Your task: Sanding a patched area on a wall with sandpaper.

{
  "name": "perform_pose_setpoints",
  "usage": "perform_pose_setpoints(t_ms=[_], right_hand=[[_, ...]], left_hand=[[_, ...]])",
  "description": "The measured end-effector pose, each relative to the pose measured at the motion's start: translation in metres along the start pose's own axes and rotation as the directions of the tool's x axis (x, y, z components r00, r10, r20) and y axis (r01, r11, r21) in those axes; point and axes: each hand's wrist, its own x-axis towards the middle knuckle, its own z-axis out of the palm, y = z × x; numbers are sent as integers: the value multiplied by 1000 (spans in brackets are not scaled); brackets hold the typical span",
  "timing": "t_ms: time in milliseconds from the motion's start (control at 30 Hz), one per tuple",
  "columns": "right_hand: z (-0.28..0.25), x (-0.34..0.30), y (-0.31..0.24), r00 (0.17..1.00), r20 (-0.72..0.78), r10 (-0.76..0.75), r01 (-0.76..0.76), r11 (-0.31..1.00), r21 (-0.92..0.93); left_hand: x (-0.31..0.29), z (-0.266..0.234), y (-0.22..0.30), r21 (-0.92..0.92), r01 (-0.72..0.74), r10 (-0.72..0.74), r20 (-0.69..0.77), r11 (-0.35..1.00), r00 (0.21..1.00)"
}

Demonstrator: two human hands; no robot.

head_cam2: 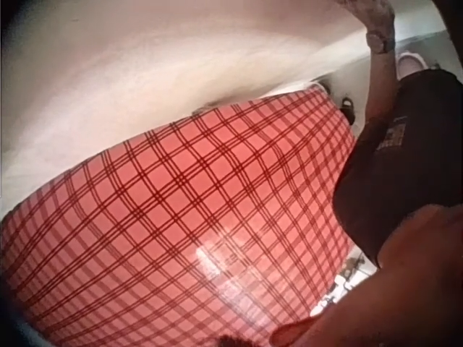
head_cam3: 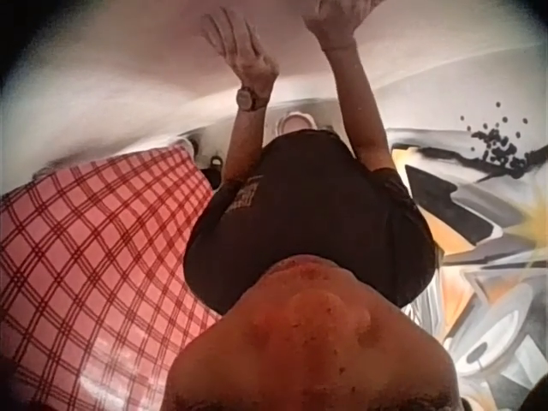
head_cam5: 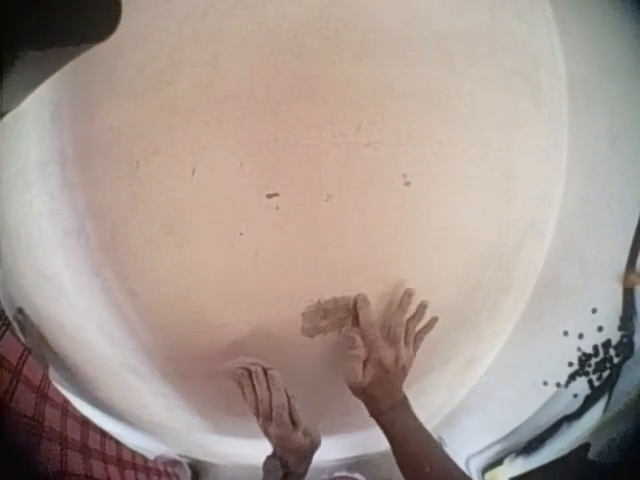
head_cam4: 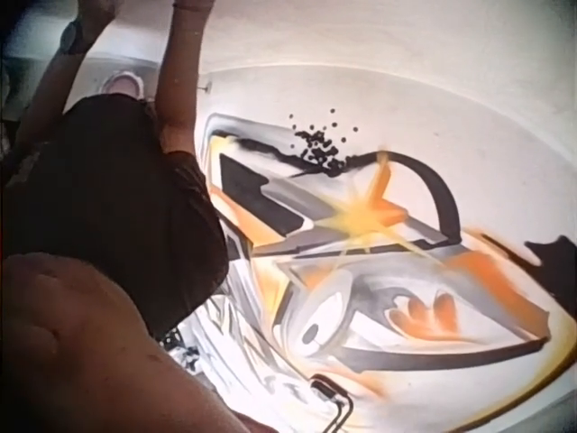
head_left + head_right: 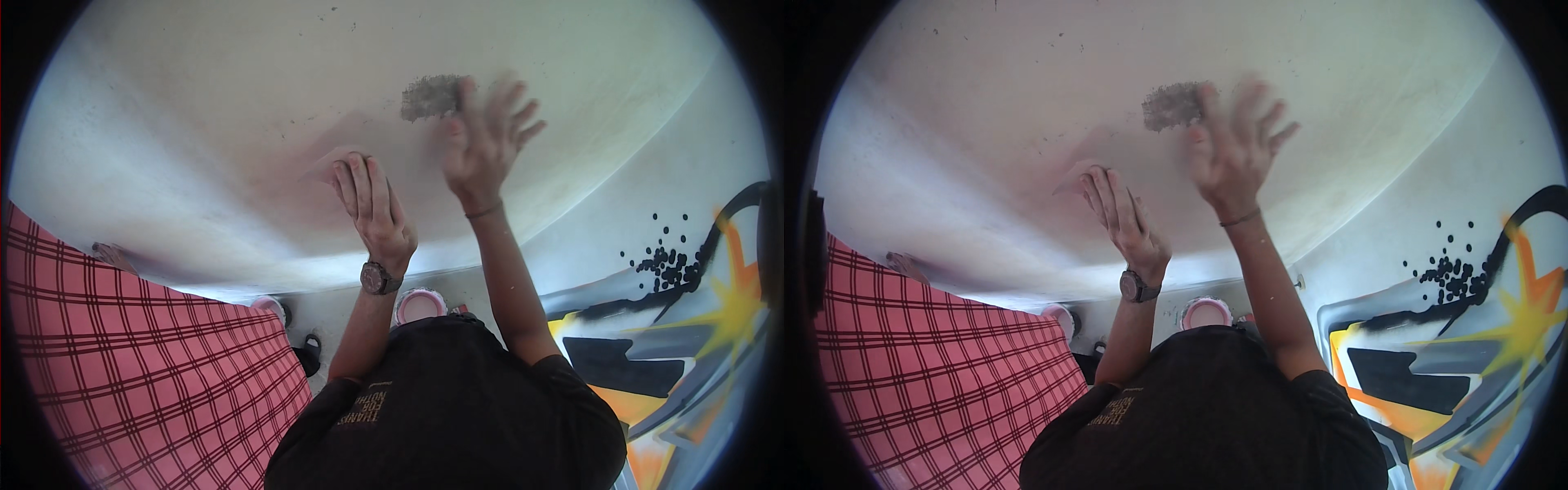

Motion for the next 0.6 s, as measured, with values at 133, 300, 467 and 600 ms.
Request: perform_pose_setpoints(t_ms=[133,300,467,600], right_hand=[[4,6,33,973,-191,127,-81,970,228],[16,0,56,968,-242,60,-27,990,136],[18,-5,63,965,-260,36,-4,992,123],[19,-3,72,962,-270,36,-5,993,115]], left_hand=[[23,17,23,58,-131,117,194,990,974],[59,33,33,122,-149,120,220,981,968],[29,51,35,154,-240,169,374,958,912],[53,54,36,149,-110,75,219,983,973]])
